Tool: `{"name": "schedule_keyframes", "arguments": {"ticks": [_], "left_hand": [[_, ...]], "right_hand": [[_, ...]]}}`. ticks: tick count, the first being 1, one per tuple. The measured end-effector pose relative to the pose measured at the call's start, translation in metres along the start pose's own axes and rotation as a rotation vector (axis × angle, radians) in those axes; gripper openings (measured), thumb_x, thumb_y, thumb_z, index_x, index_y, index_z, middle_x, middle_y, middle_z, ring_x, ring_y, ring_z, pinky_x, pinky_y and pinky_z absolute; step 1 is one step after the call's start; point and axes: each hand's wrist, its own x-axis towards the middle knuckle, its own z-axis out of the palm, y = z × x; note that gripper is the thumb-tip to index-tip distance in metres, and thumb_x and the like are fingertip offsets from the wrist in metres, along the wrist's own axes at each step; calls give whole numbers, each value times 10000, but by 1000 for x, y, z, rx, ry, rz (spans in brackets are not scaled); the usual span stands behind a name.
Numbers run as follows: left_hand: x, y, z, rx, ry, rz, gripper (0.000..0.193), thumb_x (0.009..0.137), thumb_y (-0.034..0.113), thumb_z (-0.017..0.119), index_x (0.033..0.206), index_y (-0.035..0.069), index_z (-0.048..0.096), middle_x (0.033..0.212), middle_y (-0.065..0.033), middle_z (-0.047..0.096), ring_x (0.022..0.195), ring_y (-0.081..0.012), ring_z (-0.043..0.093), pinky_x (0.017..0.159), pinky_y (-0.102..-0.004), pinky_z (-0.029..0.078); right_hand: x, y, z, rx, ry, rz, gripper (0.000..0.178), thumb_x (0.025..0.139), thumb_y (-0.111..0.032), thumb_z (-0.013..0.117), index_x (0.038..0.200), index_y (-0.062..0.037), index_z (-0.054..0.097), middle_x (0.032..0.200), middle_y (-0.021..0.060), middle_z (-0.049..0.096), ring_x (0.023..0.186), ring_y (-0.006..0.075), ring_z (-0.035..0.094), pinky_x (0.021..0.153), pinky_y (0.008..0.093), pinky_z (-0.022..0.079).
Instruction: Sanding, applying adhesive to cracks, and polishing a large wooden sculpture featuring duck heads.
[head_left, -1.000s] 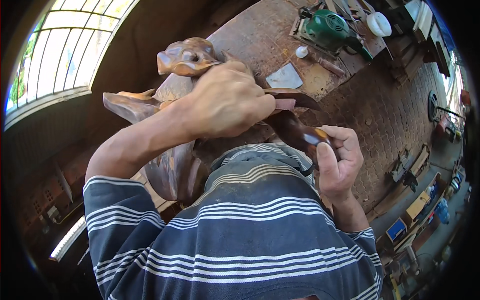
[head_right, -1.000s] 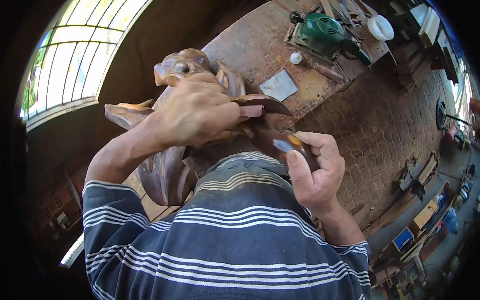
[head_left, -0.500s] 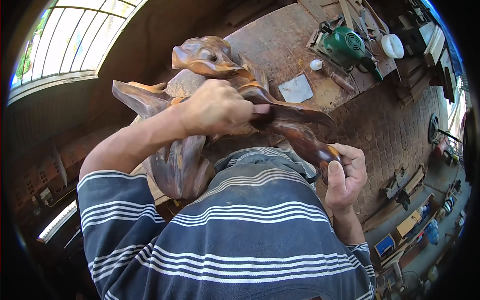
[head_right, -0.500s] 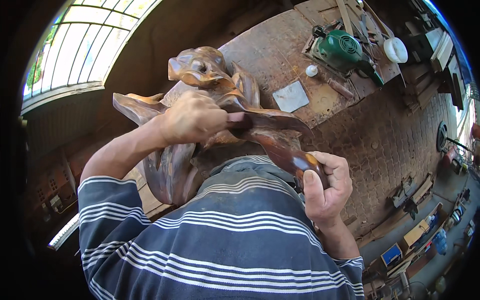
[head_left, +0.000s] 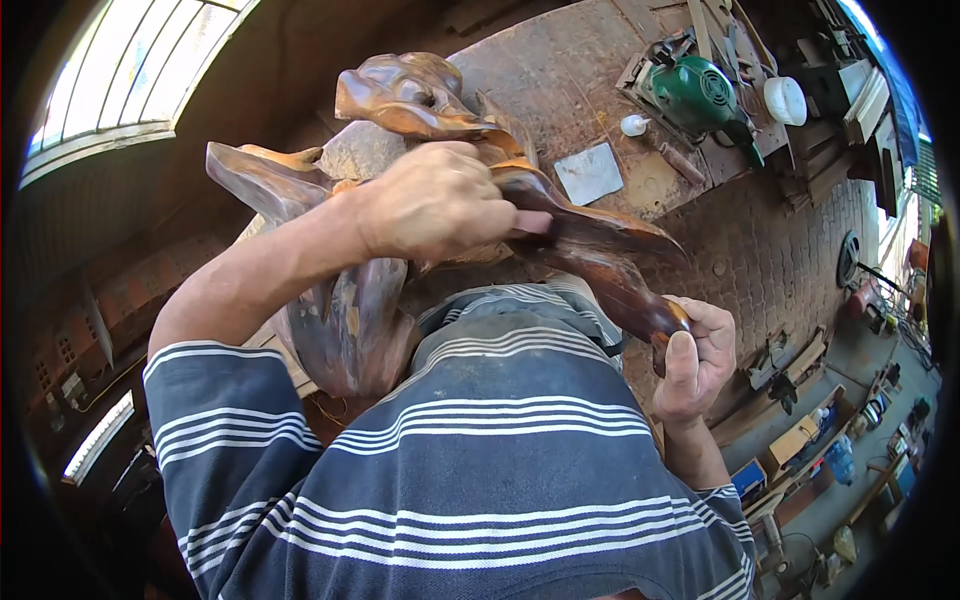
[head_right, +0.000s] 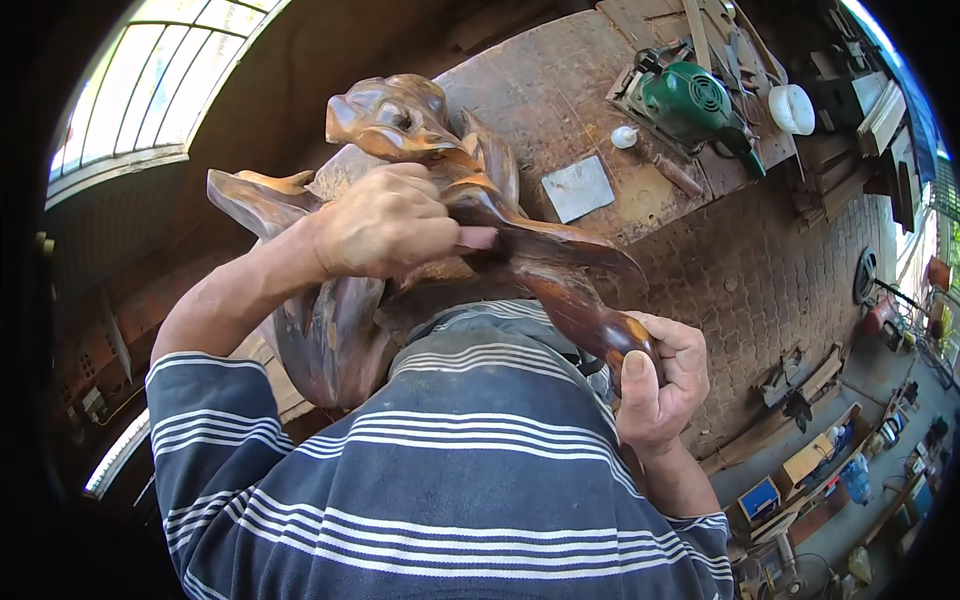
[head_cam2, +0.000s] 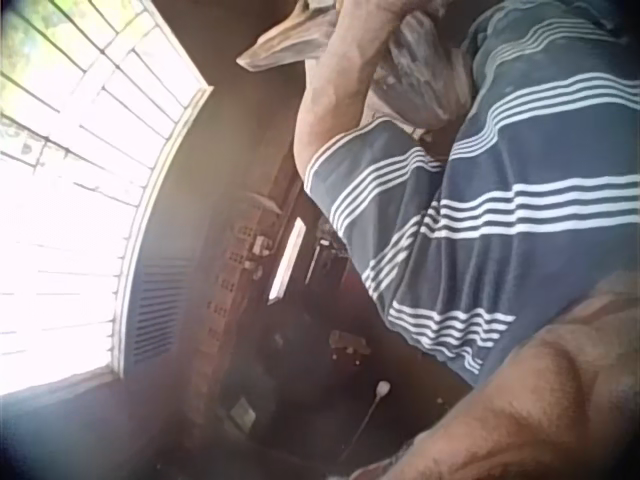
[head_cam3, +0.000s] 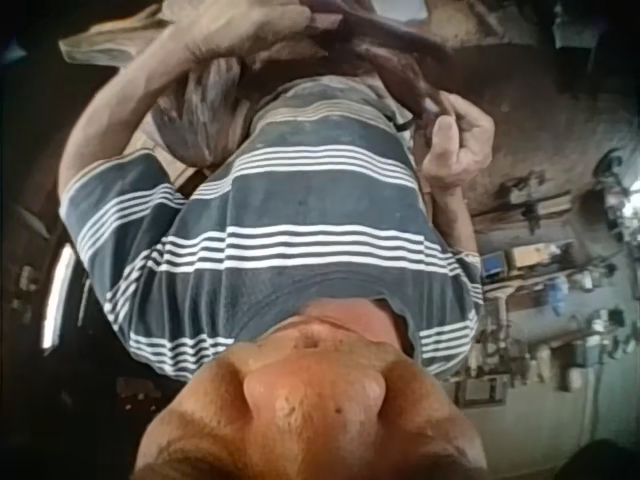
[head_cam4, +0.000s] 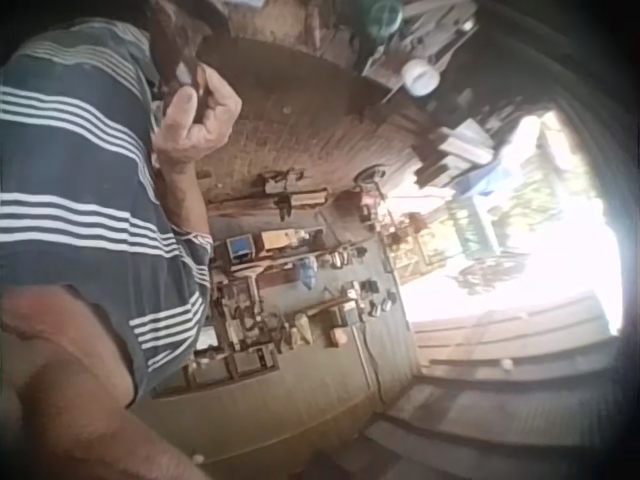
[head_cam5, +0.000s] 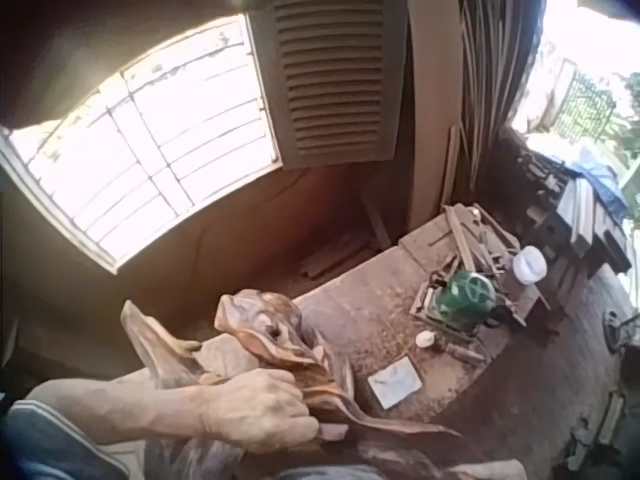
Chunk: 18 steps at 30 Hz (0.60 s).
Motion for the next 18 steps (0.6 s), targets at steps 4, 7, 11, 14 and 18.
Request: {"name": "schedule_keyframes", "arguments": {"ticks": [4, 7, 11, 14, 18], "left_hand": [[-8, -6, 4, 125, 33, 28, 394, 826, 249, 718, 1192, 145, 818, 665, 28, 605, 622, -184, 626, 655, -360, 454], [52, 13, 30, 117, 191, 191, 399, 842, 291, 695, 1189, 129, 808, 660, 55, 585, 613, -156, 607, 625, -337, 429], [98, 45, 7, 192, -79, 71, 189, 877, 295, 734, 814, 124, 784, 595, 3, 655, 591, -212, 695, 588, -384, 509], [88, 30, -15, 161, -113, 69, 255, 919, 283, 747, 732, 110, 765, 590, -63, 682, 575, -259, 720, 587, -403, 548], [99, 39, -34, 265, -273, 56, 149, 890, 256, 753, 857, 122, 810, 633, -44, 662, 626, -245, 706, 628, -403, 536]], "right_hand": [[2, -2, 4, -23, -12, -7, 399, 1110, -276, 627, 1326, 50, 549, 1247, 226, 733, 1074, 207, 723, 978, 330, 569], [4, 3, 5, -10, -11, -35, 402, 1111, -280, 629, 1321, 52, 545, 1237, 228, 737, 1056, 206, 729, 958, 324, 575], [4, 2, 0, 1, -28, 16, 406, 1110, -279, 633, 1317, 60, 548, 1227, 223, 741, 1035, 193, 725, 935, 315, 583], [7, 0, 1, -25, -17, -6, 378, 1106, -252, 623, 1306, 62, 556, 1200, 210, 754, 993, 175, 725, 897, 299, 587], [9, 2, 1, -125, -54, -43, 340, 1102, -208, 609, 1300, 64, 559, 1172, 211, 764, 950, 158, 730, 855, 286, 593]]}}
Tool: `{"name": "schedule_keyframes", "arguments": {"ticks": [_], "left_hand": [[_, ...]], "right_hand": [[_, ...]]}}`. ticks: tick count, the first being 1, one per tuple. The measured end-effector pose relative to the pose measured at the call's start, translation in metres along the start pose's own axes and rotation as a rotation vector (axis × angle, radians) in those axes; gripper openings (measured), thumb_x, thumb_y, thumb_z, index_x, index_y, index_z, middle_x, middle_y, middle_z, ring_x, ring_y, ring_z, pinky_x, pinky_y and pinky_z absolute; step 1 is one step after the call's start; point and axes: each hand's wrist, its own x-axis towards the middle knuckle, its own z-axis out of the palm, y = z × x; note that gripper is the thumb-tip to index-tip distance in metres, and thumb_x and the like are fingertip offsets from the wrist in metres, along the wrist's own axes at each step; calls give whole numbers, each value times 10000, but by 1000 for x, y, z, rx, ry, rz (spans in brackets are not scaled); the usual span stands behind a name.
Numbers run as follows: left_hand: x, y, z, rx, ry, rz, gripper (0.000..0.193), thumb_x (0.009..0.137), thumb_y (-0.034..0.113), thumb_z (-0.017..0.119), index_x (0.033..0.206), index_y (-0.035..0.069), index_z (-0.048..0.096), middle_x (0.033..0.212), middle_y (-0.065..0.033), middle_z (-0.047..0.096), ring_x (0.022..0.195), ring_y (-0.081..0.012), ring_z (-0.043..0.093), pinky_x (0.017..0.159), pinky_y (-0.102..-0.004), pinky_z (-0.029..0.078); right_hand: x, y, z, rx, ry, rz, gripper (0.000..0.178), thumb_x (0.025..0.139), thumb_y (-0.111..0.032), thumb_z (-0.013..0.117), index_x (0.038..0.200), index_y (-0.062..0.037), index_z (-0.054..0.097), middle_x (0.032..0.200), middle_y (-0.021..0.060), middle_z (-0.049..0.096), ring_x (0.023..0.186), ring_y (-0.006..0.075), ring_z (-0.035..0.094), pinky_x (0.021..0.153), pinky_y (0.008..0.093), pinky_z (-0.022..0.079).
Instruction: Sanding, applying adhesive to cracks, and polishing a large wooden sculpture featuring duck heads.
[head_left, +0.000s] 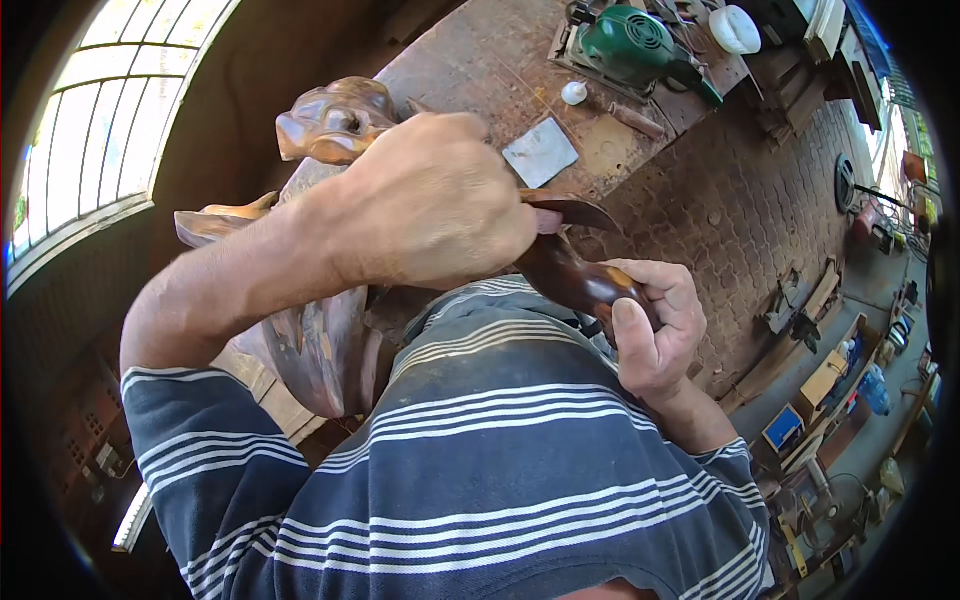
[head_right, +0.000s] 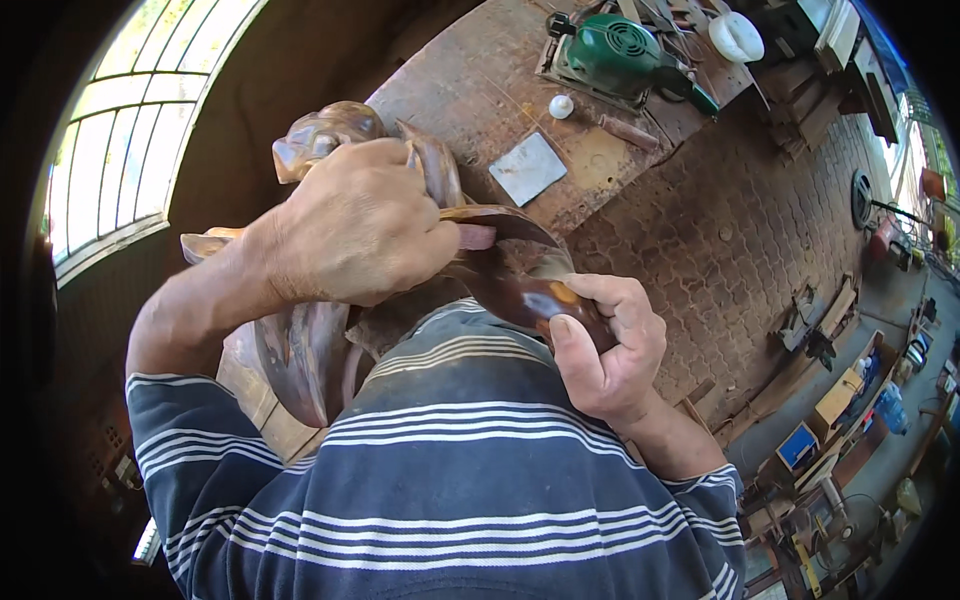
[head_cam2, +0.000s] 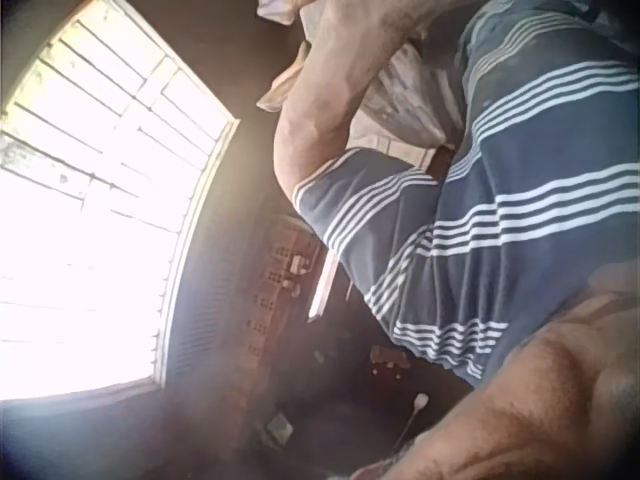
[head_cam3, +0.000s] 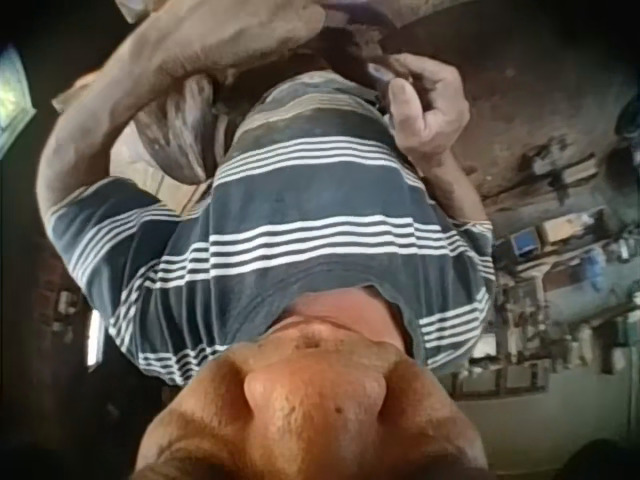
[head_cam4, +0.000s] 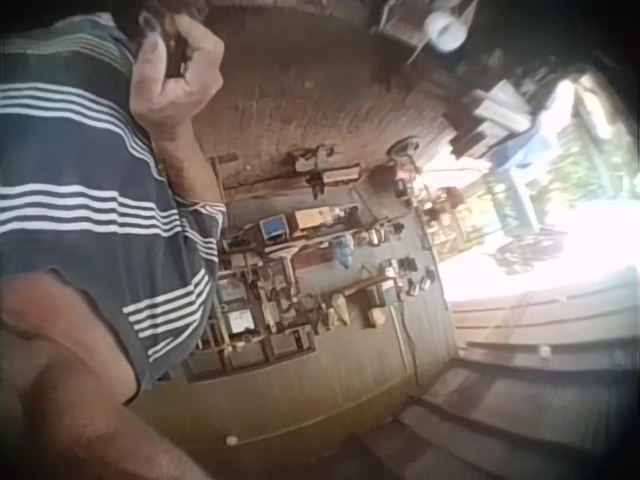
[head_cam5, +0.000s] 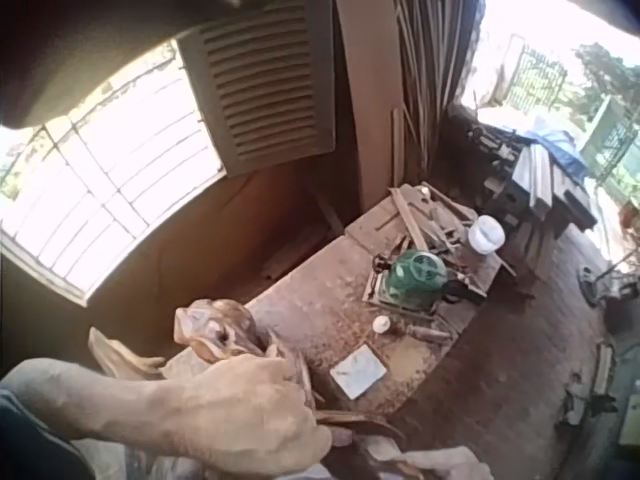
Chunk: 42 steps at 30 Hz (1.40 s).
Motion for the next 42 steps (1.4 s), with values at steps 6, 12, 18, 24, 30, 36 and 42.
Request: {"name": "schedule_keyframes", "arguments": {"ticks": [6, 12, 18, 24, 30, 36, 42], "left_hand": [[-10, -4, 6, 16, 236, 66, 197, 917, 256, 747, 757, 155, 803, 567, 1, 628, 584, -224, 681, 617, -372, 513], [34, 20, 9, 39, -14, 10, 165, 863, 245, 763, 758, 130, 818, 622, -67, 709, 613, -245, 733, 560, -432, 564], [-5, -1, 2, -53, -15, -53, 137, 847, 236, 762, 792, 127, 826, 685, -109, 744, 680, -299, 773, 590, -437, 599], [3, 11, 5, 14, -34, -70, 151, 918, 209, 729, 907, 112, 844, 755, -120, 769, 715, -300, 782, 588, -437, 597], [-76, -4, 15, -65, -160, -241, 227, 894, 203, 729, 1078, 132, 842, 697, -116, 739, 701, -304, 773, 576, -451, 570], [-48, 7, 0, -108, 147, -95, 184, 1011, 215, 683, 1022, 112, 835, 662, -132, 706, 667, -307, 761, 617, -450, 586], [-65, -4, 5, -135, -153, -203, 387, 877, 160, 725, 1241, 43, 781, 696, -103, 702, 636, -316, 706, 598, -465, 532]], "right_hand": [[-3, -1, -1, 115, 36, 4, 319, 1092, -178, 615, 1298, 61, 568, 1158, 203, 767, 970, 161, 736, 859, 290, 598], [-2, 1, -1, 131, 24, 24, 335, 1098, -179, 615, 1312, 75, 574, 1147, 185, 762, 987, 162, 732, 885, 289, 590], [3, -3, 5, 143, 21, 43, 338, 1108, -198, 611, 1317, 65, 577, 1185, 183, 755, 988, 146, 719, 887, 279, 579], [0, -7, -2, 163, 25, 84, 381, 1112, -250, 602, 1335, 58, 568, 1198, 168, 746, 1038, 153, 707, 930, 290, 564], [3, 0, -1, 138, 11, -1, 396, 1106, -256, 610, 1349, 53, 567, 1237, 187, 729, 1083, 189, 706, 1009, 330, 545], [1, -1, 0, 121, 39, 2, 393, 1103, -255, 619, 1344, 52, 573, 1248, 195, 729, 1103, 195, 708, 1024, 336, 546], [3, 3, 1, 160, 35, -4, 409, 1099, -263, 631, 1351, 52, 564, 1262, 208, 724, 1119, 210, 709, 1034, 346, 548]]}}
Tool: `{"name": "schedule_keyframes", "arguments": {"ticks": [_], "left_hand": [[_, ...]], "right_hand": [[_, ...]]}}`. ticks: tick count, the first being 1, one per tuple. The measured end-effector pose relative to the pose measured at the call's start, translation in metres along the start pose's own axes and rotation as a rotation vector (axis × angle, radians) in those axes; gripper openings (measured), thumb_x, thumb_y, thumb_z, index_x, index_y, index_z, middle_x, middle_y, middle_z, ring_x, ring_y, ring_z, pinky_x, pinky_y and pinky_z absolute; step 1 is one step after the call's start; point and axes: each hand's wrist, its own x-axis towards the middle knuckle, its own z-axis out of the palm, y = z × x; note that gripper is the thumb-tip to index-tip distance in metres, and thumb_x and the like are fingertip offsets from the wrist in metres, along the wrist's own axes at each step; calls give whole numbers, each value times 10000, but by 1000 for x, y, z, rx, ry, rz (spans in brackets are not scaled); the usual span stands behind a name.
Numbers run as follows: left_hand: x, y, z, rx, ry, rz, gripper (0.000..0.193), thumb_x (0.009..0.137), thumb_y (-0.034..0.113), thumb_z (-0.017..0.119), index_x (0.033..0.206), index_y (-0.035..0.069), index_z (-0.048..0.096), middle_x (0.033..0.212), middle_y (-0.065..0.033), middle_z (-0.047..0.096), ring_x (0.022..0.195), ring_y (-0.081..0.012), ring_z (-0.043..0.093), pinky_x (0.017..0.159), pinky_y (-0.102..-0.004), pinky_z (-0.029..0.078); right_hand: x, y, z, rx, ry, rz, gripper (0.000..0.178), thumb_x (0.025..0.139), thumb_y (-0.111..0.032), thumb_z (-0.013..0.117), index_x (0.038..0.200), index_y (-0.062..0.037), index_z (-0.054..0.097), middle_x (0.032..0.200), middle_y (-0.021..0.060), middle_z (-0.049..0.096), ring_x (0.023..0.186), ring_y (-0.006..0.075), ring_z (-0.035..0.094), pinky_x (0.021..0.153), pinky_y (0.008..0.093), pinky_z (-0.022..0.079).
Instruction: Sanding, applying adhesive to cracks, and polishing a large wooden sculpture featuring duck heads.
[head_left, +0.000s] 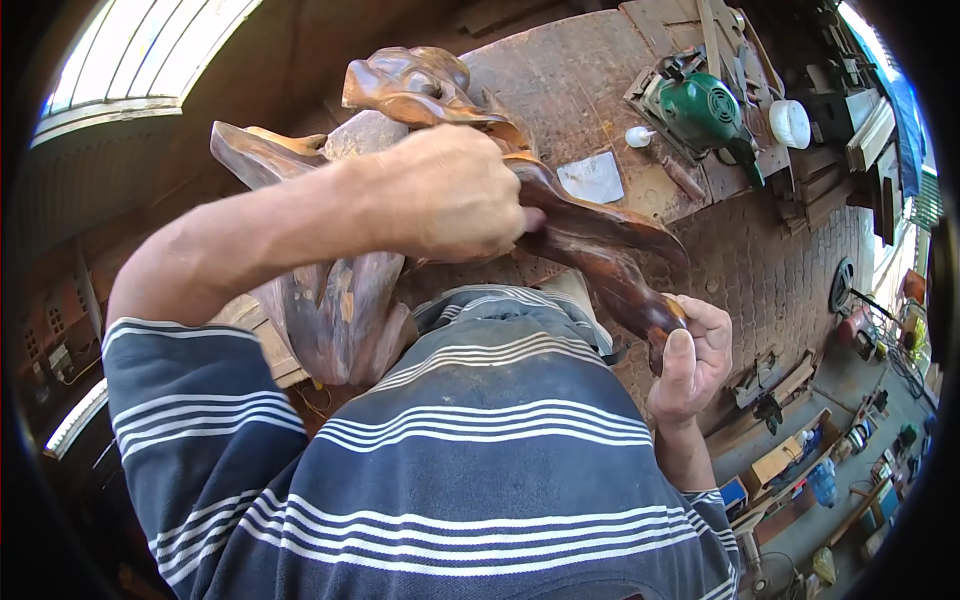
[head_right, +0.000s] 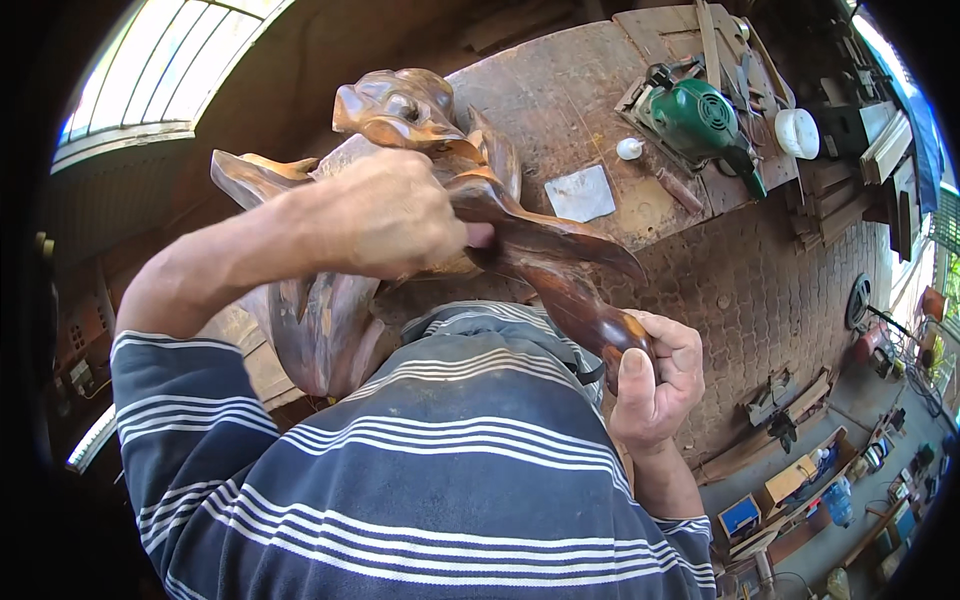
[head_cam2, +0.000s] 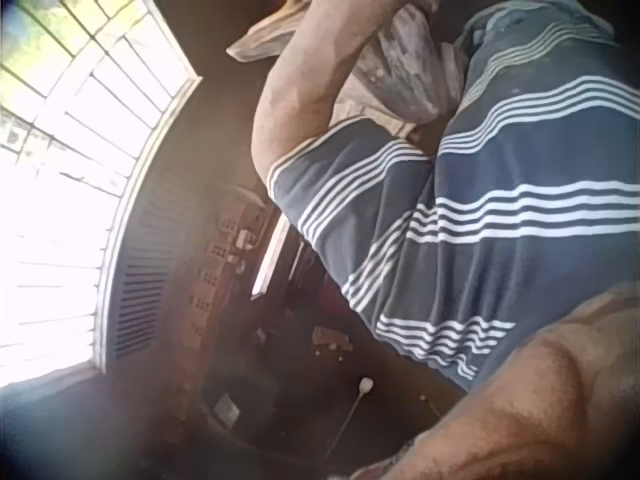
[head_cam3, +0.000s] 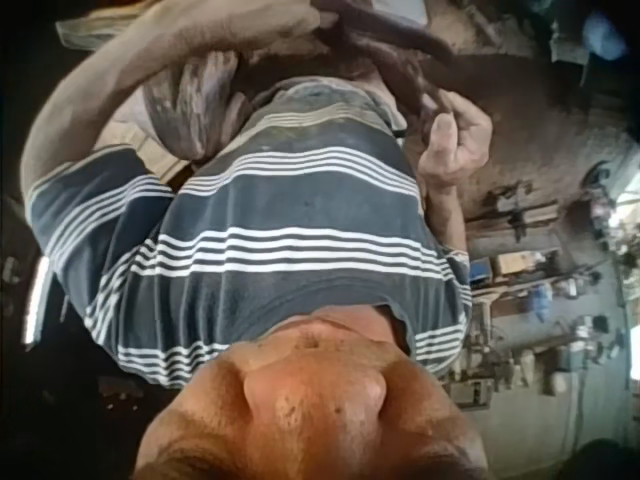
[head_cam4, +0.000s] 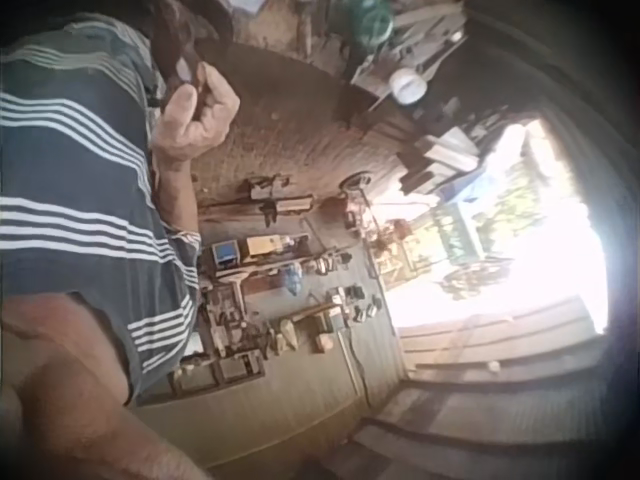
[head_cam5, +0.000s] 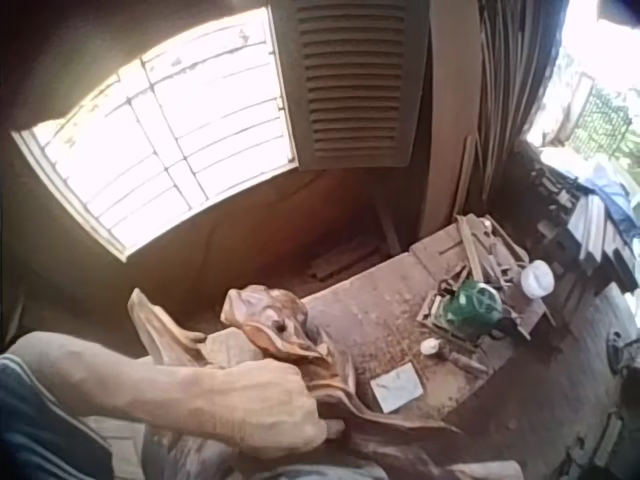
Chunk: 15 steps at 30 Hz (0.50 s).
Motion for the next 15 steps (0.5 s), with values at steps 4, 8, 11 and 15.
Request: {"name": "schedule_keyframes", "arguments": {"ticks": [4, 8, 11, 15], "left_hand": [[14, -2, -3, -49, 127, 70, 421, 869, 203, 748, 1264, 61, 787, 647, -98, 680, 636, -314, 707, 580, -473, 537], [27, -1, 14, -134, 115, 107, 251, 1033, 243, 657, 954, 87, 837, 757, -182, 758, 725, -337, 786, 598, -449, 614], [11, -7, -3, -93, -134, 5, 206, 998, 219, 681, 1003, 96, 846, 751, -172, 759, 753, -343, 793, 626, -459, 629], [23, -15, -12, -91, -66, 6, 180, 978, 210, 698, 959, 92, 832, 737, -155, 756, 760, -352, 794, 649, -468, 644]], "right_hand": [[-2, -3, 3, 14, 10, 13, 429, 1101, -292, 636, 1346, 51, 556, 1264, 217, 721, 1117, 224, 710, 1025, 354, 554], [2, -3, -1, -41, -3, 10, 436, 1104, -316, 633, 1329, 50, 558, 1264, 221, 722, 1109, 229, 714, 1012, 359, 562], [0, -5, 1, -25, -25, 7, 460, 1104, -343, 635, 1329, 49, 547, 1263, 241, 719, 1106, 240, 716, 1001, 369, 568], [4, -3, 1, 14, -8, 7, 474, 1105, -357, 643, 1328, 47, 535, 1267, 276, 715, 1093, 249, 724, 972, 367, 584]]}}
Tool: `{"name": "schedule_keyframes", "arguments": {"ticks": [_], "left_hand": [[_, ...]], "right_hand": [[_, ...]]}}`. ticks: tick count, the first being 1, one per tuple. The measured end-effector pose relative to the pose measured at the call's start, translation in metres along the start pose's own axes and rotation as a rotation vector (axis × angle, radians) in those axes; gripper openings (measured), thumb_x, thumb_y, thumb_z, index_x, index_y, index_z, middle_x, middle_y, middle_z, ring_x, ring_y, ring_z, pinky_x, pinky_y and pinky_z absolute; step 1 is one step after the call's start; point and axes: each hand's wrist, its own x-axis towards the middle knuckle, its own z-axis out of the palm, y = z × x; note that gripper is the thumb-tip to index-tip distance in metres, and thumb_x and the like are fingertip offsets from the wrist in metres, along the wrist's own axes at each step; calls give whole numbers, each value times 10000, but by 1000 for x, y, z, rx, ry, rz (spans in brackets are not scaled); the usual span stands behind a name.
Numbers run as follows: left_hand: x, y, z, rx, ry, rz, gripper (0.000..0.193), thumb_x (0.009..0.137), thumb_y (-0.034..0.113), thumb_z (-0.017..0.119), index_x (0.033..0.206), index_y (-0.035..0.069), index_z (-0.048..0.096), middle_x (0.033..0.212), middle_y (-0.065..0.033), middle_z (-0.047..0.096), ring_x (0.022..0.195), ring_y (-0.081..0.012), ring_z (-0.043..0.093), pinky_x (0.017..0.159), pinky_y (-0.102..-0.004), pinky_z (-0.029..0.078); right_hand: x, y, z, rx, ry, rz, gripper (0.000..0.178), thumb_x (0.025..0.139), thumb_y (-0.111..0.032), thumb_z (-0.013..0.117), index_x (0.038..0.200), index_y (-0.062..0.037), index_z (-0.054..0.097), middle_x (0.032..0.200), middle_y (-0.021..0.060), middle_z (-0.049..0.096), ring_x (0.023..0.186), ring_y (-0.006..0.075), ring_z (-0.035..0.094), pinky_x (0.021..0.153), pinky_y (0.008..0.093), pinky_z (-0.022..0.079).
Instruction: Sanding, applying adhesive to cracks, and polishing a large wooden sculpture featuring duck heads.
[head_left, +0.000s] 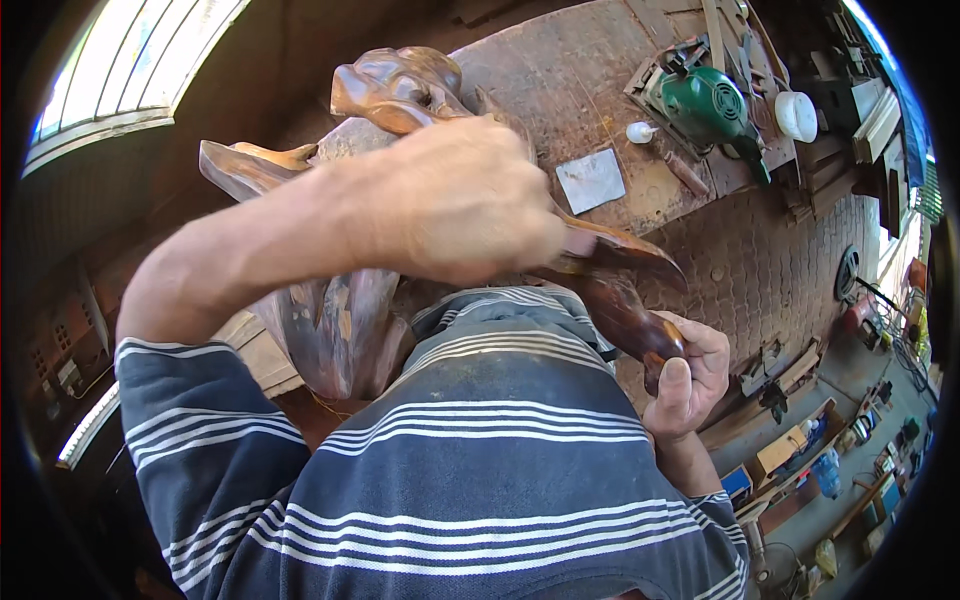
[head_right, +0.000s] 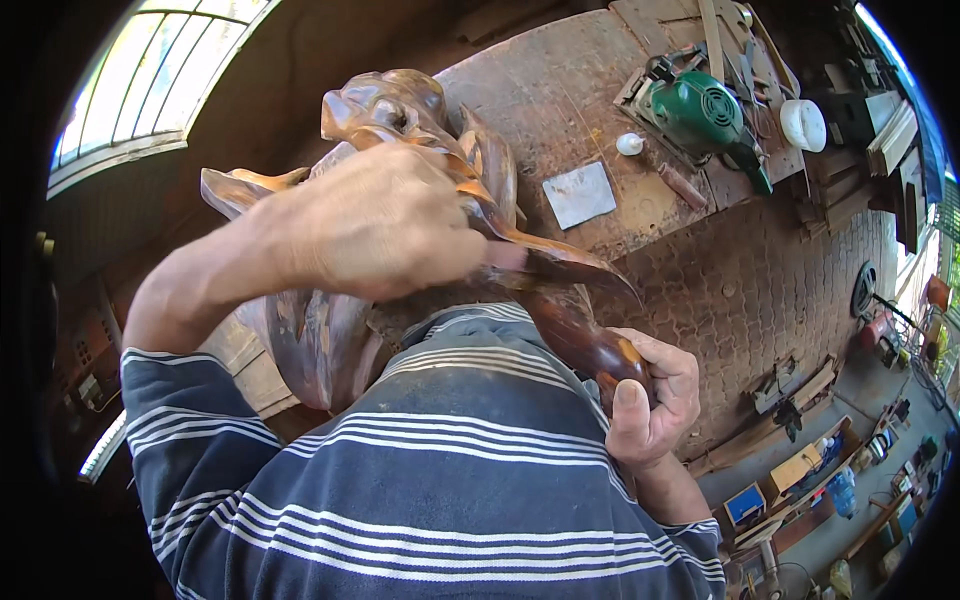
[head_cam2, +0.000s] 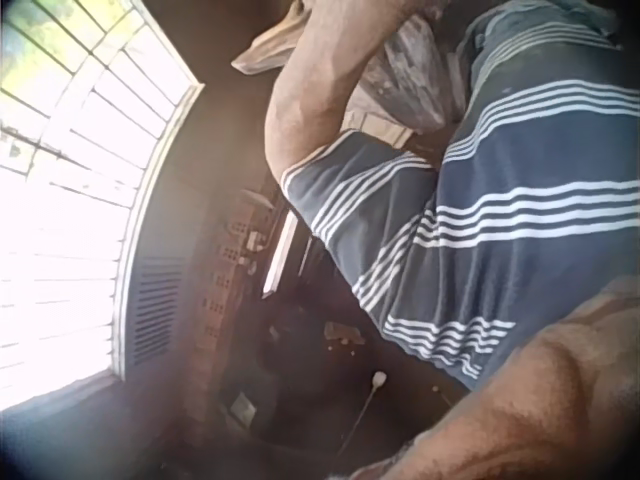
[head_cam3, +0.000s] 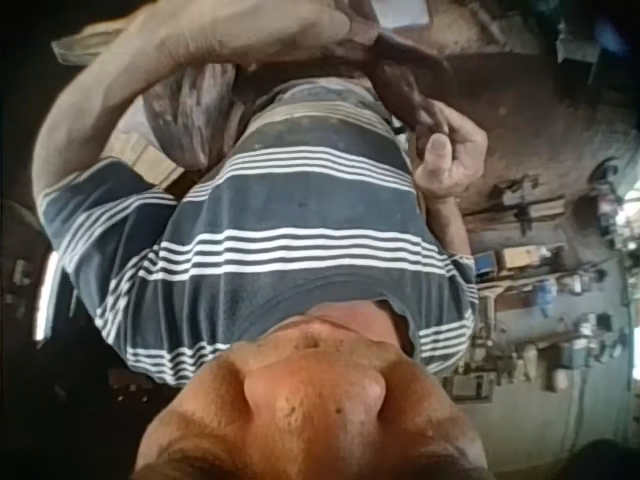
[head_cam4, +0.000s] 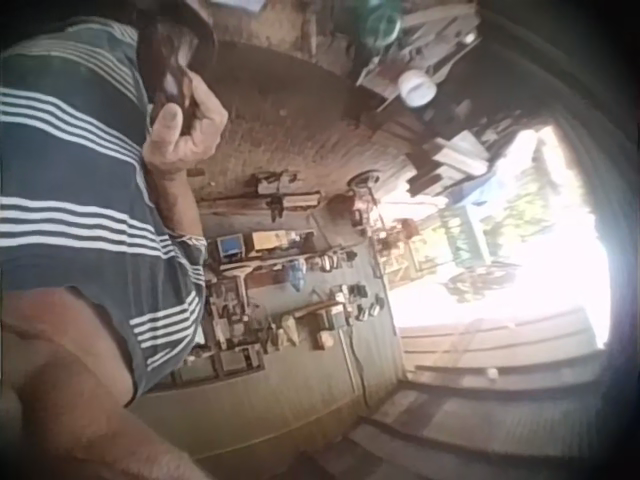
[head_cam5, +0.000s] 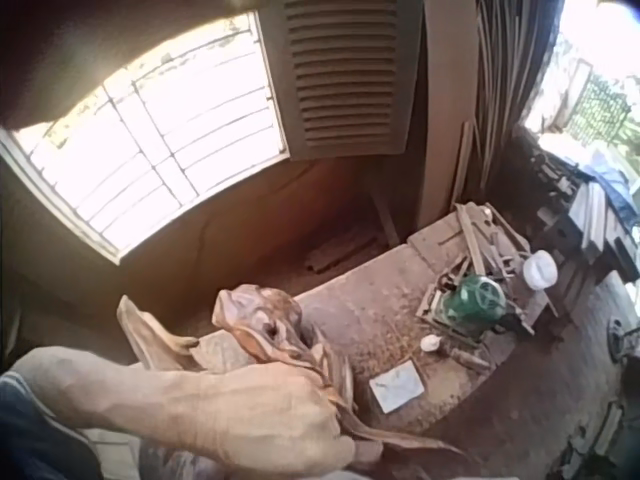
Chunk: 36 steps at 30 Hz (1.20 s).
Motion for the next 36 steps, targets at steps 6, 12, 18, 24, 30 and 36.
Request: {"name": "schedule_keyframes", "arguments": {"ticks": [6, 12, 18, 24, 30, 36], "left_hand": [[-19, 3, 20, 10, -54, -59, 239, 1009, 245, 688, 972, 55, 830, 730, -165, 749, 698, -358, 771, 600, -490, 599], [2, 25, 25, 11, 249, 85, 245, 876, 197, 767, 659, 85, 764, 617, -100, 722, 617, -319, 762, 576, -431, 619], [-83, -1, -9, 438, -180, -637, 127, 854, 148, 775, 753, 72, 783, 779, -110, 782, 756, -286, 791, 609, -437, 601], [-126, 41, -17, 50, 437, -753, 318, 945, 223, 808, 724, 53, 654, 624, -159, 590, 576, -355, 625, 541, -469, 463], [-72, 86, 48, -529, 1068, -815, 291, 1001, 179, 788, 798, -6, 692, 604, -141, 582, 525, -265, 639, 516, -392, 477], [-13, 79, 32, -163, 1222, -568, 279, 927, 140, 824, 751, 66, 621, 672, -125, 626, 609, -346, 637, 572, -443, 507]], "right_hand": [[-1, 2, -11, -11, -83, 40, 475, 1073, -324, 688, 1335, 44, 541, 1290, 267, 712, 1091, 242, 725, 959, 360, 591], [37, -18, -34, -273, -411, 95, 599, 922, -289, 813, 1377, 31, 591, 1251, 195, 739, 1041, 243, 748, 949, 361, 584], [83, -16, -67, -265, -688, 123, 580, 904, -364, 825, 1264, 66, 677, 1157, 132, 762, 1016, 183, 724, 891, 316, 565], [110, -10, -58, -185, -110, 210, 192, 1111, -36, 580, 1263, 42, 669, 1194, 138, 775, 984, 118, 706, 945, 276, 565], [138, -46, -25, -239, -239, -191, 189, 1072, -60, 671, 1218, 57, 694, 1133, 167, 782, 973, 162, 731, 902, 270, 569], [152, -104, 67, -192, -587, -181, 893, 1053, -547, 709, 1645, 59, 426, 1443, 149, 645, 1193, 177, 643, 1061, 335, 506]]}}
